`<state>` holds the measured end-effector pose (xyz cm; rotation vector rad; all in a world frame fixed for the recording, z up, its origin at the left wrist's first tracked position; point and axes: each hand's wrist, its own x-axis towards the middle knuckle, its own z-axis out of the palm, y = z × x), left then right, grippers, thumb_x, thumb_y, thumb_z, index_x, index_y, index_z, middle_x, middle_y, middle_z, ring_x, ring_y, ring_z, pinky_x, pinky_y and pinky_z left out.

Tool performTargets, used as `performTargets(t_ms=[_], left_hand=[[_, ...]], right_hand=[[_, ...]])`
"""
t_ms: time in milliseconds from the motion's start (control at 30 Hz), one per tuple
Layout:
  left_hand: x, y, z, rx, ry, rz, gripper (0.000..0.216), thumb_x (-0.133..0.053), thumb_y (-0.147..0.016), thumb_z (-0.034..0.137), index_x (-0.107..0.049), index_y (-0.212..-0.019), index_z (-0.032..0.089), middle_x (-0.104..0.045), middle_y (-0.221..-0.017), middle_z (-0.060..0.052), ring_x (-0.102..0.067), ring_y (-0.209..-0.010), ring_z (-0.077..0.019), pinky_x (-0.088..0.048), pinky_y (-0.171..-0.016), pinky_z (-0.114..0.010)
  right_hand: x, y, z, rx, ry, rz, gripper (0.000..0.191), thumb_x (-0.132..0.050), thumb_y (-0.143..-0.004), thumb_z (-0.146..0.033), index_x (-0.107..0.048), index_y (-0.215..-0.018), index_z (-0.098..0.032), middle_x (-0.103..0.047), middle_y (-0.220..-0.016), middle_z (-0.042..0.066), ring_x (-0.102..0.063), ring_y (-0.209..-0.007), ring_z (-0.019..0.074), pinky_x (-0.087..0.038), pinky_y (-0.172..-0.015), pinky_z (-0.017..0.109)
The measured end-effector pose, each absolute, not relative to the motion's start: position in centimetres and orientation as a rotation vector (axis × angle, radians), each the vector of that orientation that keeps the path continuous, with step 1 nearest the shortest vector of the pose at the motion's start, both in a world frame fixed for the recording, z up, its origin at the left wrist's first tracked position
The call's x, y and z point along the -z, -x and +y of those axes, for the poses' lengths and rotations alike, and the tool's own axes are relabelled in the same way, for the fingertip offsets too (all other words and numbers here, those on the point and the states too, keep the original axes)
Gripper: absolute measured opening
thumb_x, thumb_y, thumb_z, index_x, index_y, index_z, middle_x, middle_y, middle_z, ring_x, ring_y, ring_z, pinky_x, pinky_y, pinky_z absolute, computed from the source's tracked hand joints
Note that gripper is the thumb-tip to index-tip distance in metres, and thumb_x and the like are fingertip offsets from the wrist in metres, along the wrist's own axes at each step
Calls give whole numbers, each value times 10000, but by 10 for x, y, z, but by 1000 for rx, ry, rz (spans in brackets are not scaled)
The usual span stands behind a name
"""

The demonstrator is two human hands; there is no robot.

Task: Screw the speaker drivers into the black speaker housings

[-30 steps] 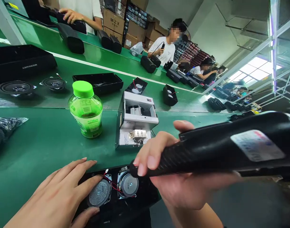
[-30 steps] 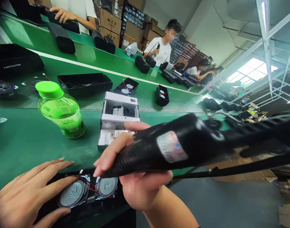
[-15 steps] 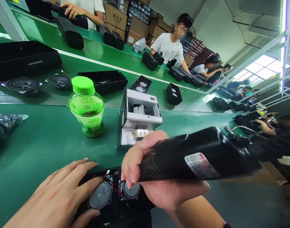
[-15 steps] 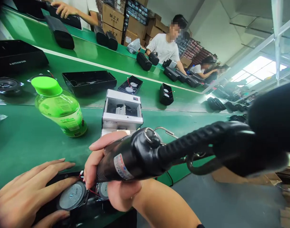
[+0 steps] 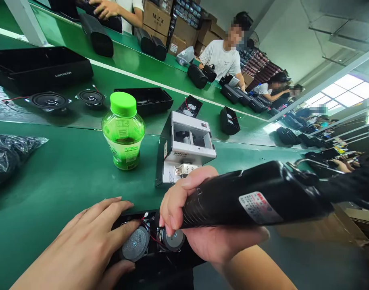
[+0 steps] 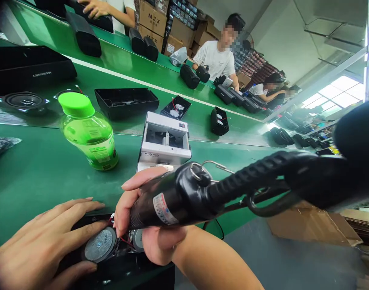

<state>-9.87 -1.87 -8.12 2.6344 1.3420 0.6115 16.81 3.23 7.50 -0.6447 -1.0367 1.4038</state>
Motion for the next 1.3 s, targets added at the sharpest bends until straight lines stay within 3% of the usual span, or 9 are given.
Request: performTargets(t_ms=[133, 267, 367, 533, 700, 867, 1033, 1167, 1300], left_hand=[[77, 94, -18, -613, -2589, 1350, 632, -951, -915, 458, -870, -1535, 551, -817, -1729, 6, -749, -1595, -449, -620, -1269, -668], [69, 89, -16, -607, -2545, 1370, 705, -970, -870, 395, -875, -1548, 566, -816, -1684, -7, -761, -1544, -440, -616, -1262, -664], [60, 84, -10, -582, -2496, 1369, 782, -1020, -795, 344, -896, -1530, 578, -849, -1558, -20, -811, -1387, -405, -661, -1154, -612], [41, 77, 4, -524, -2373, 1360, 668, -1092, -712, 333, -975, -1327, 566, -882, -1269, -28, -841, -1152, -389, -688, -990, -590], [28, 79, 11, -416, -2338, 1300, 619, -1124, -743, 366, -987, -1312, 569, -882, -1232, -14, -856, -1139, -362, -680, -976, -547], [49, 86, 3, -515, -2376, 1347, 676, -1105, -728, 347, -963, -1346, 580, -878, -1327, -12, -836, -1184, -391, -684, -1019, -587], [60, 92, -1, -487, -2472, 1334, 564, -1003, -849, 343, -948, -1383, 517, -869, -1443, -29, -814, -1225, -396, -685, -1024, -589], [50, 89, 3, -451, -2468, 1353, 360, -978, -845, 341, -945, -1192, 433, -859, -1394, -22, -833, -1222, -385, -697, -994, -573], [44, 86, 5, -435, -2413, 1375, 284, -1033, -800, 392, -916, -1057, 425, -851, -1252, -33, -831, -1157, -373, -686, -967, -572]], right_hand=[[-61, -166, 31, -1377, 555, -1052, 741, -960, -967, -993, -877, -1225, -302, -797, -713, -30, -696, -548, 173, -638, -637, 311], [-47, -158, 36, -1295, 511, -1090, 735, -934, -999, -988, -862, -1202, -285, -765, -678, -45, -646, -485, 168, -575, -536, 291], [-38, -156, 39, -1292, 554, -1162, 813, -912, -958, -1051, -820, -1198, -280, -743, -680, -56, -632, -482, 170, -579, -517, 304], [-28, -159, 38, -1317, 567, -1229, 849, -894, -949, -1076, -810, -1264, -292, -755, -747, -48, -686, -561, 181, -663, -614, 349], [-27, -158, 35, -1301, 595, -1233, 887, -884, -934, -1094, -819, -1295, -286, -739, -732, -59, -673, -557, 176, -650, -614, 341], [-30, -155, 38, -1325, 547, -1240, 961, -879, -964, -1072, -809, -1486, -267, -775, -773, -45, -673, -569, 162, -638, -602, 310], [-29, -156, 43, -1365, 487, -1322, 772, -847, -1020, -1035, -812, -1213, -288, -776, -793, -36, -652, -584, 147, -635, -674, 317], [-27, -159, 44, -1437, 543, -1364, 826, -810, -970, -1109, -764, -1114, -298, -740, -787, -35, -686, -669, 179, -663, -762, 364], [-32, -161, 40, -1435, 594, -1401, 826, -811, -953, -1117, -722, -1025, -299, -738, -791, -37, -694, -691, 174, -710, -844, 393]])
